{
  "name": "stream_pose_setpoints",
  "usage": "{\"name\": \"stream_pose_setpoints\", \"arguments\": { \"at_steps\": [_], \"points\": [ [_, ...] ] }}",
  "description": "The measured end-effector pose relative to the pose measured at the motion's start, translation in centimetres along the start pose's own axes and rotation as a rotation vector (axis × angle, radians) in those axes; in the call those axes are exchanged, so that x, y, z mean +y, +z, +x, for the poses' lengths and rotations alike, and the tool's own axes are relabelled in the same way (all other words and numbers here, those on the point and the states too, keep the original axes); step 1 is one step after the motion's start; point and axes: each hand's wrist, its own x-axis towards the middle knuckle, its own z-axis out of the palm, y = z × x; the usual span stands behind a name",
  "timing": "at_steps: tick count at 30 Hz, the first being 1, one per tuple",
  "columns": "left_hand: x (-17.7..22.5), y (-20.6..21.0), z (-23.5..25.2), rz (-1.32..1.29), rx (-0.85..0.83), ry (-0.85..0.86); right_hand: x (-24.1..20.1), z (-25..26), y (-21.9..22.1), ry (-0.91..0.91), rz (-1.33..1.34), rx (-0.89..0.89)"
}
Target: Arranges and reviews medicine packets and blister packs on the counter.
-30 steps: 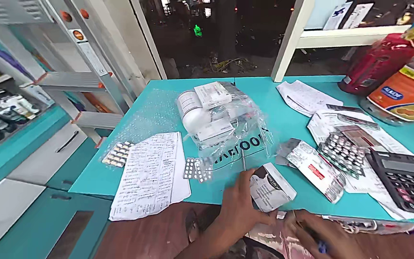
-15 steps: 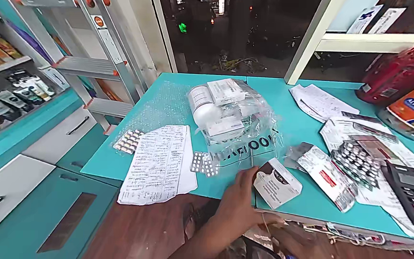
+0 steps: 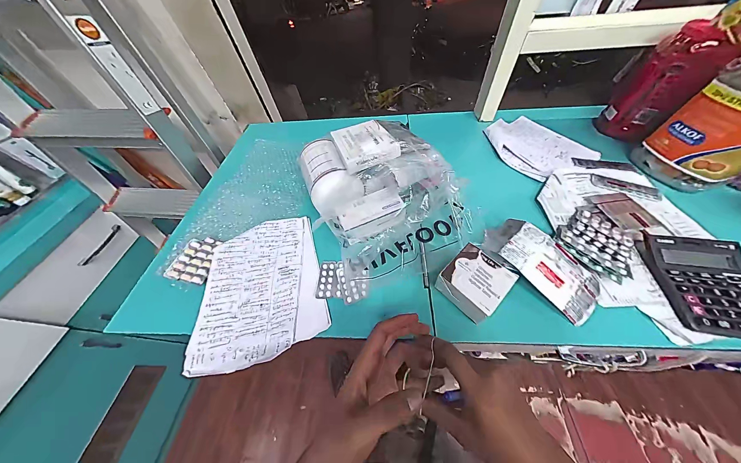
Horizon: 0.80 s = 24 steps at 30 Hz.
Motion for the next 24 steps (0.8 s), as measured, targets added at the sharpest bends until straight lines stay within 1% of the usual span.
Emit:
{"name": "stream_pose_setpoints", "arguments": {
  "at_steps": [1, 3, 5, 7, 8, 11, 12, 13, 14, 16, 17, 18, 19, 20, 21, 22, 23, 24],
  "points": [
    [-0.1, 0.4, 0.1, -0.080, 0.009, 0.028, -0.1, 0.2, 0.2, 0.014, 0.023, -0.004],
    [0.0, 0.8, 0.4, -0.287, 0.033, 0.057, -0.1, 0.5, 0.2, 0.048, 0.170, -0.030],
    [0.4, 0.8, 0.6, -0.535, 0.060, 0.053, 0.3, 0.6, 0.3, 0.066, 0.432, -0.055],
    [0.6, 1.2, 0.6, -0.648, 0.154, 0.046, 0.6, 0.9, 0.7, 0.045, 0.730, -0.060],
    [0.5, 1.2, 0.6, -0.670, 0.184, 0.051, 0.7, 1.0, 0.8, 0.036, 0.803, -0.047],
    [0.0, 1.8, 0.8, -0.579, 0.359, 0.134, 1.0, 0.9, 1.3, 0.071, 0.757, 0.041],
    [-0.2, 1.7, 0.9, -0.546, 0.368, 0.166, 1.0, 0.8, 1.4, 0.089, 0.761, 0.067],
    [-0.2, 1.5, 0.9, -0.541, 0.337, 0.172, 1.0, 0.7, 1.5, 0.102, 0.769, 0.070],
    [-0.2, 1.4, 0.8, -0.564, 0.260, 0.147, 1.0, 0.6, 1.6, 0.102, 0.787, 0.055],
    [-0.4, 1.1, 0.4, -0.638, 0.017, 0.047, 0.9, 0.4, 1.5, 0.073, 0.876, -0.001],
    [-0.8, 0.7, 0.4, -0.682, -0.150, 0.042, 0.9, 0.3, 1.0, 0.042, 0.928, -0.022],
    [-1.0, 0.4, 0.3, -0.681, -0.243, 0.043, 1.0, 0.4, 0.3, 0.003, 0.960, -0.024],
    [-0.4, 0.1, 0.3, -0.678, -0.263, 0.015, 1.2, 0.5, -0.9, -0.012, 0.923, 0.025],
    [0.5, 0.0, 0.3, -0.642, -0.250, -0.018, 1.4, 0.5, -2.3, 0.012, 0.789, 0.116],
    [1.6, 0.1, 0.5, -0.564, -0.206, -0.048, 1.9, 0.5, -3.7, 0.061, 0.575, 0.222],
    [1.7, 0.0, 0.6, -0.428, -0.171, -0.049, 2.6, 0.6, -4.9, 0.115, 0.339, 0.310],
    [1.5, 0.1, 0.9, -0.283, -0.136, -0.028, 3.4, 1.0, -5.7, 0.174, 0.113, 0.325],
    [1.1, 0.8, 1.3, -0.144, -0.073, 0.016, 4.3, 1.2, -6.2, 0.242, -0.067, 0.274]
  ]
}}
